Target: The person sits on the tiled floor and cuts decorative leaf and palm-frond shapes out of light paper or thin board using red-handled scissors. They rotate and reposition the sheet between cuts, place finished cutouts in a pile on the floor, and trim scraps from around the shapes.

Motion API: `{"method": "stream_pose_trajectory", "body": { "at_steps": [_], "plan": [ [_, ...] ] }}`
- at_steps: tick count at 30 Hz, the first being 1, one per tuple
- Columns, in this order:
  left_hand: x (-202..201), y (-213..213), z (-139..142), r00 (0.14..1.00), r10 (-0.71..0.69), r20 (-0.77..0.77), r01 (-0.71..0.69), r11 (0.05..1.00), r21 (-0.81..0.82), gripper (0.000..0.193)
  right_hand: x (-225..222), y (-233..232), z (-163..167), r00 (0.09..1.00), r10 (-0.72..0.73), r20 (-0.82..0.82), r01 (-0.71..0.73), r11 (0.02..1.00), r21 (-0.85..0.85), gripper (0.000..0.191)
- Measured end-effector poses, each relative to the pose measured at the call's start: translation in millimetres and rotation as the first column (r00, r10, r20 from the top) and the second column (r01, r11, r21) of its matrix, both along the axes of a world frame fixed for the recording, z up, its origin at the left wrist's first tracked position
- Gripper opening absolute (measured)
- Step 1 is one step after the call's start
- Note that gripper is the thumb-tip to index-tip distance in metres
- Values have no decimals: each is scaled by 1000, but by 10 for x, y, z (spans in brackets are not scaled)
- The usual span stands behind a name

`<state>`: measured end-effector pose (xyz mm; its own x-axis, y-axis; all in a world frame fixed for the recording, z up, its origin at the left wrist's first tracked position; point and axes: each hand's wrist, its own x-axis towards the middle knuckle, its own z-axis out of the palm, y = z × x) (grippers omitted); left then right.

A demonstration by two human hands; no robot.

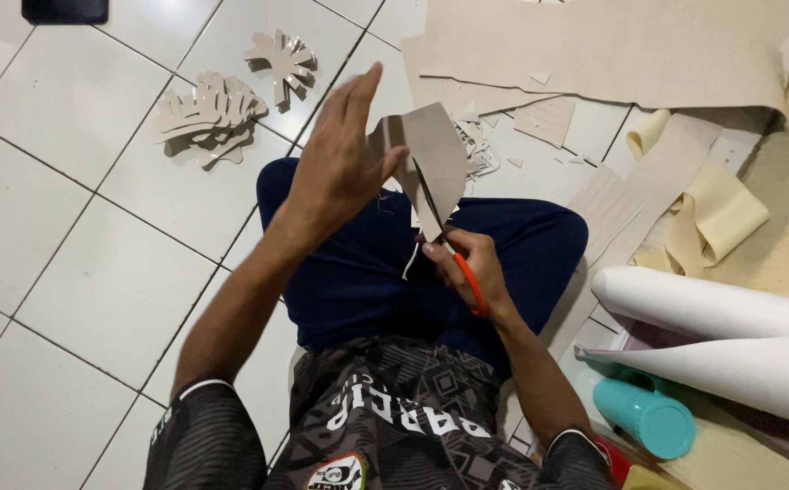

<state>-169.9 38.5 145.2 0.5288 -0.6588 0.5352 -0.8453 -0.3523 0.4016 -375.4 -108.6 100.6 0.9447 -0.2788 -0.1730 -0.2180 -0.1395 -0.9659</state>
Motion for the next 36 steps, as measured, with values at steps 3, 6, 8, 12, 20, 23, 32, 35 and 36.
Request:
{"method": "stream_pose_trajectory", "body": {
  "at_steps": [3, 6, 8, 12, 20, 23, 32, 35, 36],
  "plan": [
    [172, -63, 123, 884, -265, -384, 271, 962, -41, 66, -19, 7, 35, 998, 16, -53, -9, 990, 138, 37],
    [191, -93, 204, 831, -289, -475, 297, 953, -61, 47, -30, -14, 64, 998, 46, -31, -35, 952, 305, 34],
    [152, -62, 230, 795, -260, -548, 258, 963, -82, 39, -48, -23, 75, 997, 72, -8, -64, 924, 376, 34],
    [73, 17, 233, 751, -220, -622, 193, 975, -111, 35, -50, -45, 69, 995, 100, 14, -97, 905, 415, 36],
    [-129, 136, 47, 652, -329, -683, 74, 924, -375, 25, 0, -48, 36, 993, 94, 74, -118, 870, 479, 35],
    [-250, 167, -69, 607, -261, -751, -39, 934, -356, 21, 5, -32, 34, 995, 60, 82, -93, 867, 489, 35],
    [-681, 102, -382, 528, -438, -727, -223, 755, -617, 19, 56, 15, -54, 998, -67, 20, 45, 829, 558, 29],
    [-819, 33, -441, 432, -469, -770, -356, 696, -623, 21, 57, 46, -122, 993, -90, 82, 34, 852, 522, 34],
    [-855, 17, -455, 423, -450, -786, -375, 702, -605, 21, 52, 65, -149, 989, -99, 111, 26, 850, 527, 36]
  ]
}}
